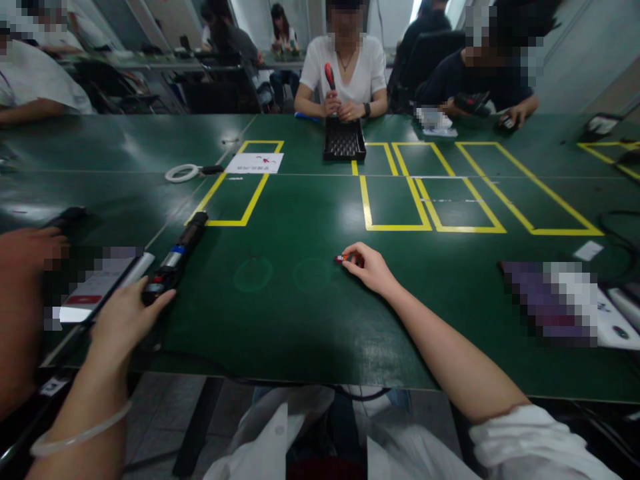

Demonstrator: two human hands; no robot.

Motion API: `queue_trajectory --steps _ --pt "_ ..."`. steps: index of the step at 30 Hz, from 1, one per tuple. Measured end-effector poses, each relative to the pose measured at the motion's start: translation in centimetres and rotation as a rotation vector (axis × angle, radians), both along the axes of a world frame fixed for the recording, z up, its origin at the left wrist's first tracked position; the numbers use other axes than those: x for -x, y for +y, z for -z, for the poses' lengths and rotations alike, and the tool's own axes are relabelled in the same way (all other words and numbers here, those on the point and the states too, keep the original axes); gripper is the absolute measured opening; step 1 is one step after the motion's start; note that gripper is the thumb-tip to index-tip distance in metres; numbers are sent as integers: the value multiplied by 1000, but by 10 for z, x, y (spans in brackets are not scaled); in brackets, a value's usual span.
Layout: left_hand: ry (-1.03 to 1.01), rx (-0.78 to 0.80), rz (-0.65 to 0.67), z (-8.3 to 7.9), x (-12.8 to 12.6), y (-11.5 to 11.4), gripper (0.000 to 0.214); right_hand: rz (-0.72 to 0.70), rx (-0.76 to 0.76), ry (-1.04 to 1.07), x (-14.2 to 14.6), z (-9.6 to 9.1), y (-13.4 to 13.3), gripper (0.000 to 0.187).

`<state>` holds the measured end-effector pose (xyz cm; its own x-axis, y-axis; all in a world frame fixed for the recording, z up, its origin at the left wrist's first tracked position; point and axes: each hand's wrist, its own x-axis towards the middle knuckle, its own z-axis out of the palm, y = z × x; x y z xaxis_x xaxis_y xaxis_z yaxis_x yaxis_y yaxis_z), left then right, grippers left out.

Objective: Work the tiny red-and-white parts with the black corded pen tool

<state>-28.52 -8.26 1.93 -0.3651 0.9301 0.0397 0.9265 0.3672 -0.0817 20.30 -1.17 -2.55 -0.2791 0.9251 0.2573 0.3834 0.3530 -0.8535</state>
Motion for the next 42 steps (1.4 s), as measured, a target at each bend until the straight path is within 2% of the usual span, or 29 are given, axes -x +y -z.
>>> queue_trajectory --steps 3,8,14,18,26,33,37,42 --pt "-65 72 -43 -1 7 -1 63 -1 3 1 0 0 -1 15" --pt "-113 68 -67 -4 -1 2 63 -4 5 -3 1 0 -1 15" --pt "-196 -55 79 3 -25 7 63 -2 -6 -7 1 -1 -1 14" --pt "-208 -65 198 3 -61 15 61 -5 2 6 2 1 0 14" --pt "-335 -56 476 1 -160 44 54 -58 12 46 5 0 -3 15" --pt "-441 -45 703 4 -240 65 48 -86 -146 -32 3 -5 -4 9" --pt "-490 -54 805 8 -268 74 45 -41 -214 -101 1 -7 -4 8" --pt "-550 -52 852 11 -282 74 45 -11 -218 -151 0 -6 -2 6"
